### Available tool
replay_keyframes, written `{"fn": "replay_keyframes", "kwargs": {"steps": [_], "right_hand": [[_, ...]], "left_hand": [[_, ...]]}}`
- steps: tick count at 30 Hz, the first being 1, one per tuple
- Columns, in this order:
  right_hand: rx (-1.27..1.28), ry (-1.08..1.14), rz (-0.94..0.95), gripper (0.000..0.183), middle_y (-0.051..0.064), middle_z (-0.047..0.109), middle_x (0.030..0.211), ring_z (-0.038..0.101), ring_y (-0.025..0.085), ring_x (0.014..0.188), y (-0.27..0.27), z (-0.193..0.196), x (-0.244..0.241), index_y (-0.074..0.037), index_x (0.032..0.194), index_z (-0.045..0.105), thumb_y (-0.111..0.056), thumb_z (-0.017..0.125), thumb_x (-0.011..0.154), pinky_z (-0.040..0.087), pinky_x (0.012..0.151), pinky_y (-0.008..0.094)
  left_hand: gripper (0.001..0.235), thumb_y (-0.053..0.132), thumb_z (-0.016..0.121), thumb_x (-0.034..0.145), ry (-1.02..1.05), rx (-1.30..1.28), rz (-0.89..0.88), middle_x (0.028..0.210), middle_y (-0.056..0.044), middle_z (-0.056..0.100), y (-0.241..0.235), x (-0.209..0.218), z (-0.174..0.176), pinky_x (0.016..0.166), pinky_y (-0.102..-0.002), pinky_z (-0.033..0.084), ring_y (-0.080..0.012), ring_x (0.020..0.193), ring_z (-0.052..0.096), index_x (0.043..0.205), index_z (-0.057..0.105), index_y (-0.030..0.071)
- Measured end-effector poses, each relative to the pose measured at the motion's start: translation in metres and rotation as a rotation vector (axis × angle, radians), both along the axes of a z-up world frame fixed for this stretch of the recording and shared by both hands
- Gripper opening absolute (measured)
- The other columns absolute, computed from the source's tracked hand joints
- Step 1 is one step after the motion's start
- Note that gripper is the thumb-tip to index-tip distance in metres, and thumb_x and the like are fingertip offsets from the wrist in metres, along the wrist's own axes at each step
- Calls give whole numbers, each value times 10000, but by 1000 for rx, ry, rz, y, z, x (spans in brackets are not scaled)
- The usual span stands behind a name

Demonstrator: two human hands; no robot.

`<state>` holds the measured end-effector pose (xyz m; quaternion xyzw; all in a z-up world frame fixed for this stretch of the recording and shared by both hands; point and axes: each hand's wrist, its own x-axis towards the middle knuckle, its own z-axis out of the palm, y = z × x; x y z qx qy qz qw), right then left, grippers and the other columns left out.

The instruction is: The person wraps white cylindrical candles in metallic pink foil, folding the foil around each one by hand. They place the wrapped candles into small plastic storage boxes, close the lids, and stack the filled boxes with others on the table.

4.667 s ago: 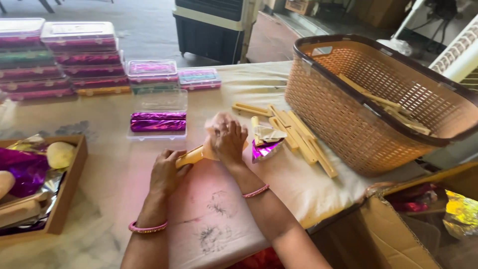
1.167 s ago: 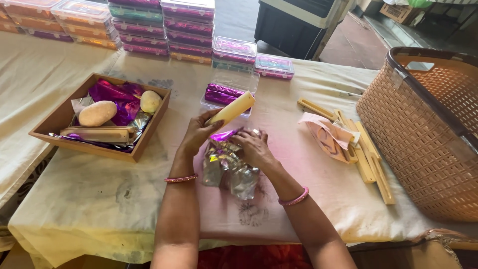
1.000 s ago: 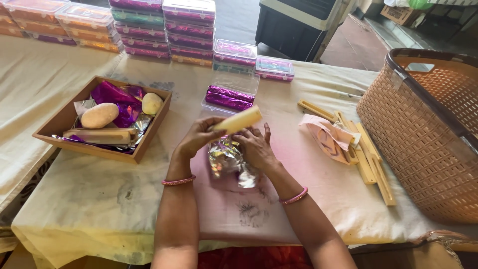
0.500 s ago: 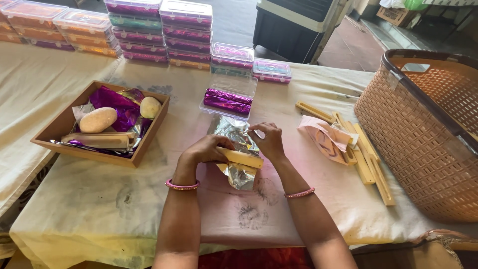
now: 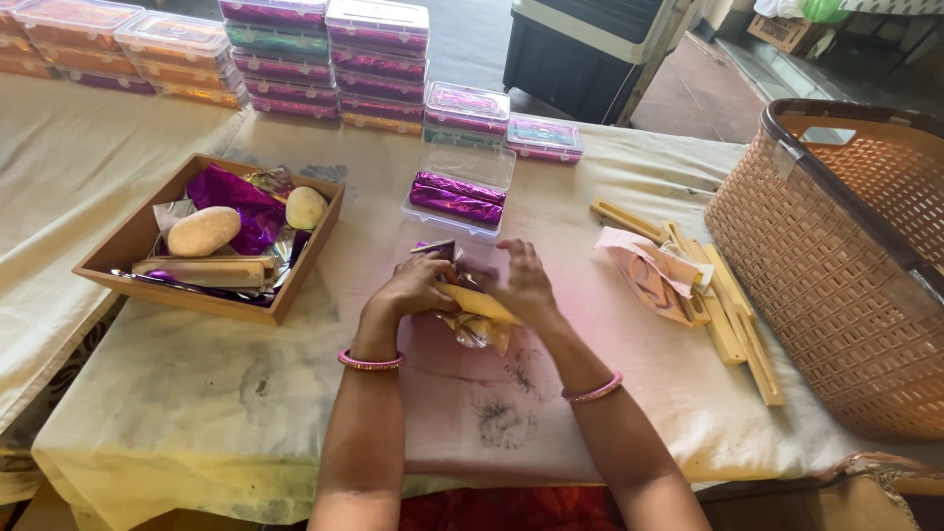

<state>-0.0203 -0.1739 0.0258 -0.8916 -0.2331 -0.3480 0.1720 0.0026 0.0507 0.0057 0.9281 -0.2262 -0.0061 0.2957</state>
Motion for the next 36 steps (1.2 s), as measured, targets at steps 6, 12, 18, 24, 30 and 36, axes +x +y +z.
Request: {"fn": "replay_keyframes", "kwargs": {"steps": [6, 12, 18, 24, 30, 36], "right_hand": [[617, 1163, 441, 418, 94, 728, 993, 691, 162, 907, -66, -17, 39, -69, 1217, 628, -102, 783, 830, 571, 808, 288], [974, 672, 291, 161, 56, 721, 900, 673, 125, 805, -87, -74, 80, -6, 978, 716, 60, 647, 850, 548, 741, 282], [950, 542, 390, 286, 65, 764, 970, 698, 114, 891, -61, -44, 62, -8, 1144, 765, -13, 544, 963, 546, 881, 249], [709, 571, 202, 222, 55, 786, 980, 712, 103, 844, -46, -33, 51, -32, 1157, 729, -163, 661, 992, 571, 770, 267], [258, 378, 101, 331, 107, 702, 1131, 753, 192, 841, -9, 12, 46, -74, 1165, 708, -118, 755, 840, 593, 773, 338], [-28, 362, 55, 173, 138, 722, 1136, 712, 312, 1006, -11, -11, 111, -111, 1107, 757, -153, 757, 939, 565, 901, 423]], "left_hand": [[611, 534, 829, 582, 205, -3, 111, 1177, -59, 763, -15, -18, 31, 1039, -370, 554, -249, 1152, 731, 1115, 754, 245], [644, 578, 868, 630, -69, 192, 62, 1313, -36, 625, -36, -24, 28, 1126, -497, 316, -250, 1372, 478, 1114, 736, 175], [678, 616, 855, 647, -199, -15, 78, 1264, -78, 643, -29, -7, -16, 1101, -458, 361, -280, 1301, 531, 1102, 711, 134], [646, 647, 863, 682, -197, 65, 100, 1158, -91, 685, -28, -22, -9, 1058, -420, 452, -276, 1171, 626, 1011, 704, 114], [531, 545, 853, 676, -345, -134, 46, 1117, -69, 697, -27, -19, -9, 978, -470, 430, -275, 1149, 614, 1006, 731, 147], [546, 546, 863, 701, -266, -60, 75, 1121, -60, 686, -28, -28, 7, 1010, -471, 419, -257, 1158, 611, 1029, 714, 136]]}}
